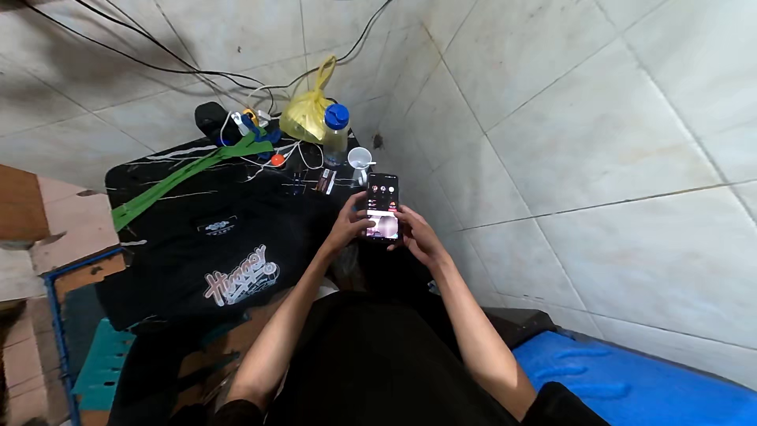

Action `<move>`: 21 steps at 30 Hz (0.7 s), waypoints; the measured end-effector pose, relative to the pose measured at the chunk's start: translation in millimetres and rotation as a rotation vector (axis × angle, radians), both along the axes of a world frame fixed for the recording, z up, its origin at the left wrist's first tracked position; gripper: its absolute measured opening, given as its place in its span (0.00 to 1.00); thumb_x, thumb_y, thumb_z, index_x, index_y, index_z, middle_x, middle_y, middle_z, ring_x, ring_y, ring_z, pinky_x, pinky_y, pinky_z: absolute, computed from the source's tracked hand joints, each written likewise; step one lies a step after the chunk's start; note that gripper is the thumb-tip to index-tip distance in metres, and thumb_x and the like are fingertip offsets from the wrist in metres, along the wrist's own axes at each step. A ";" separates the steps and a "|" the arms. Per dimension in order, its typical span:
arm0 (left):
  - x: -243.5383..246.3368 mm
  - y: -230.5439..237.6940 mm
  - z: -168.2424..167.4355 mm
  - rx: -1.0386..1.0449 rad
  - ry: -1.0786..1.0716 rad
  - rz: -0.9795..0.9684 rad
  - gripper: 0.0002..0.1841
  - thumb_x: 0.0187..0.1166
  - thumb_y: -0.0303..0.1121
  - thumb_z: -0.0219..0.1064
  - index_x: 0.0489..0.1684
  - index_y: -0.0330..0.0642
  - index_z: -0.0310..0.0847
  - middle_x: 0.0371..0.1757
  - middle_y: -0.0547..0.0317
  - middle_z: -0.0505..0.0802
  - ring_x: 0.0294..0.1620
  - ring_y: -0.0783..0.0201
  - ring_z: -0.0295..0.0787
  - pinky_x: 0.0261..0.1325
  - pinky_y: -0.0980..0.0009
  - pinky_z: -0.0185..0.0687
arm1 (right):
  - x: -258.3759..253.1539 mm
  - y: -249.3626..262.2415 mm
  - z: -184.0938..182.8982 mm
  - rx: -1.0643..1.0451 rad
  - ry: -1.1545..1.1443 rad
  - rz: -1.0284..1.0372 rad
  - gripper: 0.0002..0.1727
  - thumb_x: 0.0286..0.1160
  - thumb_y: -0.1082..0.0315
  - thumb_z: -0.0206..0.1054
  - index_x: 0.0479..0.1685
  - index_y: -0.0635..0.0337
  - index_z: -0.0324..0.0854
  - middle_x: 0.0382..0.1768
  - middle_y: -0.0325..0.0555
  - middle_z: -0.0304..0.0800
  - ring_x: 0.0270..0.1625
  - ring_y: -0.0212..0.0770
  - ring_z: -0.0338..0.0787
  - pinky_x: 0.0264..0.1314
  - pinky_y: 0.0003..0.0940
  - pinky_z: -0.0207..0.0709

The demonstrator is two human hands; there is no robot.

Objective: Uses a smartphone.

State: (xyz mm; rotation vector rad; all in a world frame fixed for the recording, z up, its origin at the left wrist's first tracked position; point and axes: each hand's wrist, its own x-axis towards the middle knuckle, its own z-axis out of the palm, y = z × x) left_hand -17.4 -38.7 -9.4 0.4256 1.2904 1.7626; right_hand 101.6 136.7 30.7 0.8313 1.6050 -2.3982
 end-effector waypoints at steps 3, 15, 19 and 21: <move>-1.6 -0.8 1.8 -0.005 -0.007 0.000 0.38 0.75 0.23 0.65 0.89 0.47 0.54 0.58 0.43 0.93 0.45 0.57 0.94 0.41 0.65 0.91 | -1.6 -0.8 -0.2 0.001 -0.002 0.000 0.22 0.96 0.58 0.44 0.78 0.54 0.72 0.54 0.56 0.92 0.47 0.49 0.96 0.36 0.45 0.92; -5.1 -8.7 1.0 -0.027 -0.014 0.027 0.38 0.75 0.22 0.65 0.89 0.48 0.56 0.59 0.43 0.92 0.45 0.56 0.94 0.39 0.65 0.90 | -8.0 -8.1 -1.3 0.007 -0.014 0.007 0.22 0.96 0.58 0.44 0.78 0.54 0.72 0.55 0.56 0.92 0.48 0.50 0.96 0.36 0.46 0.92; -7.4 -11.0 0.0 -0.010 -0.008 0.023 0.38 0.75 0.22 0.65 0.89 0.49 0.56 0.61 0.42 0.92 0.48 0.53 0.94 0.42 0.62 0.92 | -9.7 -9.7 -1.7 0.014 -0.006 0.013 0.22 0.96 0.57 0.45 0.79 0.54 0.71 0.56 0.57 0.92 0.49 0.51 0.95 0.37 0.47 0.92; -8.1 -11.5 0.6 -0.013 0.002 0.025 0.38 0.75 0.22 0.65 0.89 0.48 0.56 0.60 0.42 0.92 0.48 0.53 0.94 0.42 0.61 0.92 | -11.0 -10.9 0.0 0.018 -0.014 0.012 0.22 0.96 0.57 0.46 0.79 0.54 0.72 0.56 0.57 0.92 0.49 0.51 0.95 0.37 0.47 0.92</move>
